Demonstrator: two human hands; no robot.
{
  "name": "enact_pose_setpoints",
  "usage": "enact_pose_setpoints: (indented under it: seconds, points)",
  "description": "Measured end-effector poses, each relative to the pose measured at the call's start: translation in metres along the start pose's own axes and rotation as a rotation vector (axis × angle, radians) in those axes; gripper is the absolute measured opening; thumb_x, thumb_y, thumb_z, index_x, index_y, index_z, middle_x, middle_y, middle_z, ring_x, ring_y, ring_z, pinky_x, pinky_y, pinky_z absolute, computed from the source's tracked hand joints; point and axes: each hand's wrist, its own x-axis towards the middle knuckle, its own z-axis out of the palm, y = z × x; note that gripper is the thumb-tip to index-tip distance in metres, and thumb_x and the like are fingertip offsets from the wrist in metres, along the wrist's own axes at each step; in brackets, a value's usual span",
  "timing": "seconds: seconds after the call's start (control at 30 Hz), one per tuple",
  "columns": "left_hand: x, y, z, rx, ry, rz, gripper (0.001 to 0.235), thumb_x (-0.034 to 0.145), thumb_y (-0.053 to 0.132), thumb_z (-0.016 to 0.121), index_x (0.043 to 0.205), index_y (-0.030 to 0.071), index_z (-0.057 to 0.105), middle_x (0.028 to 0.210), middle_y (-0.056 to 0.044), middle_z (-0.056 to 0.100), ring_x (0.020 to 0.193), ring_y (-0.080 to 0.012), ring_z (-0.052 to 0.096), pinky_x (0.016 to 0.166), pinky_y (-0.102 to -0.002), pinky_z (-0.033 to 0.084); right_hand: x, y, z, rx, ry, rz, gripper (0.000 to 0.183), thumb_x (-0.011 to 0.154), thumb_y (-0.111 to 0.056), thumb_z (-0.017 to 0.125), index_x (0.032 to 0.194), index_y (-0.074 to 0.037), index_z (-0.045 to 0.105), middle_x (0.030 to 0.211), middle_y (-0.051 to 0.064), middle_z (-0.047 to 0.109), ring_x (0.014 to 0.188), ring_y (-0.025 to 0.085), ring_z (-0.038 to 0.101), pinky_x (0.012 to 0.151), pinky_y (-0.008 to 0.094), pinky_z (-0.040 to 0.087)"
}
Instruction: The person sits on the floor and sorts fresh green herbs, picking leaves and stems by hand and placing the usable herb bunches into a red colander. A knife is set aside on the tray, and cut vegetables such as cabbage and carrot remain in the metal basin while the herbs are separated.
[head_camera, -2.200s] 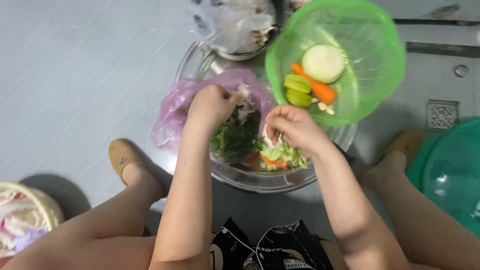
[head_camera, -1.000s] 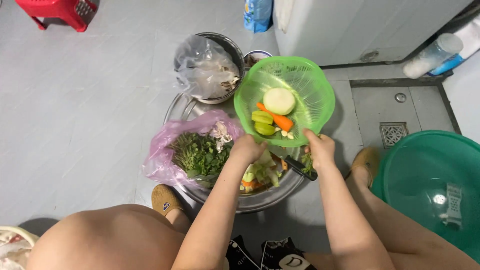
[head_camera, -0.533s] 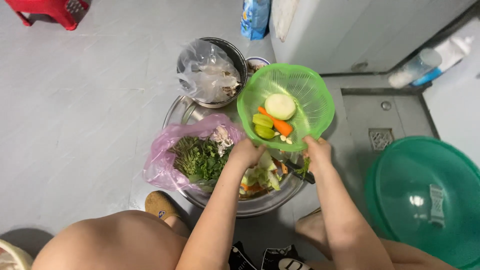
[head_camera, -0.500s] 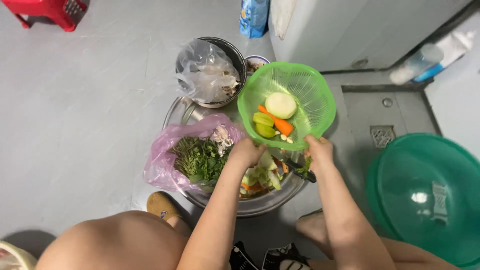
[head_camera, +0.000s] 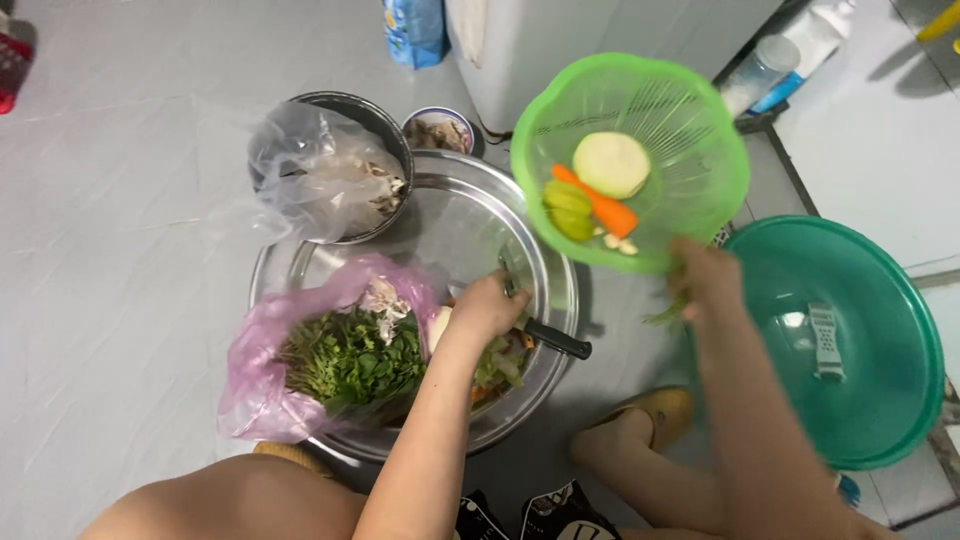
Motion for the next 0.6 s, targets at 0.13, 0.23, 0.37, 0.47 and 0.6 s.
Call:
enact_pose_setpoints:
  seconds: [0.13, 0.23, 0.37, 0.47, 0.6]
  points:
    - [0.000, 0.012, 0.003, -0.053, 0.000, 0.016, 0.060, 0.088, 0.043, 0.068, 0.136, 0.009, 0.062, 0.128, -0.022, 0.066, 0.123, -0.0367, 0.062, 0.107, -0.044, 0.047, 0.003, -0.054, -0.043, -0.328, 0.106, 0.021, 0.030, 0.095, -0.039, 0.070, 0.101, -0.010, 0.062, 0.074, 0.003, 0.056, 0.056, 0.015, 0.048, 0.052, 0.037, 0.041]
    - [-0.005, 0.024, 0.003, -0.057, -0.028, 0.022, 0.060, 0.088, 0.043, 0.067, 0.137, 0.009, 0.060, 0.129, -0.021, 0.065, 0.123, -0.0366, 0.062, 0.107, -0.045, 0.046, 0.005, -0.062, -0.094, -0.230, 0.267, 0.033, 0.018, 0.094, -0.034, 0.068, 0.095, -0.017, 0.062, 0.068, -0.003, 0.055, 0.054, 0.007, 0.048, 0.049, 0.025, 0.042]
    - [-0.006, 0.039, 0.018, -0.015, -0.079, 0.070, 0.058, 0.091, 0.042, 0.066, 0.137, 0.008, 0.060, 0.122, -0.021, 0.069, 0.120, -0.0368, 0.064, 0.108, -0.045, 0.045, 0.066, 0.005, -0.217, -0.076, 0.139, -0.091, 0.024, 0.100, -0.029, 0.072, 0.090, -0.014, 0.056, 0.063, 0.000, 0.040, 0.047, 0.014, 0.035, 0.040, 0.034, 0.025]
    - [-0.009, 0.054, 0.034, 0.025, -0.108, 0.127, 0.057, 0.090, 0.041, 0.066, 0.136, 0.008, 0.061, 0.115, -0.019, 0.072, 0.116, -0.0356, 0.066, 0.104, -0.045, 0.049, 0.033, 0.042, -0.252, 0.031, 0.220, -0.043, 0.023, 0.100, -0.026, 0.071, 0.090, -0.013, 0.055, 0.064, 0.000, 0.041, 0.048, 0.014, 0.037, 0.042, 0.034, 0.026]
    - [-0.020, 0.072, 0.040, 0.090, -0.151, 0.191, 0.056, 0.092, 0.043, 0.066, 0.136, 0.008, 0.061, 0.106, -0.018, 0.075, 0.111, -0.0340, 0.068, 0.100, -0.045, 0.050, -0.012, 0.083, -0.254, 0.006, 0.331, 0.060, 0.021, 0.099, -0.023, 0.067, 0.094, -0.004, 0.059, 0.066, 0.004, 0.049, 0.054, 0.017, 0.045, 0.046, 0.036, 0.033]
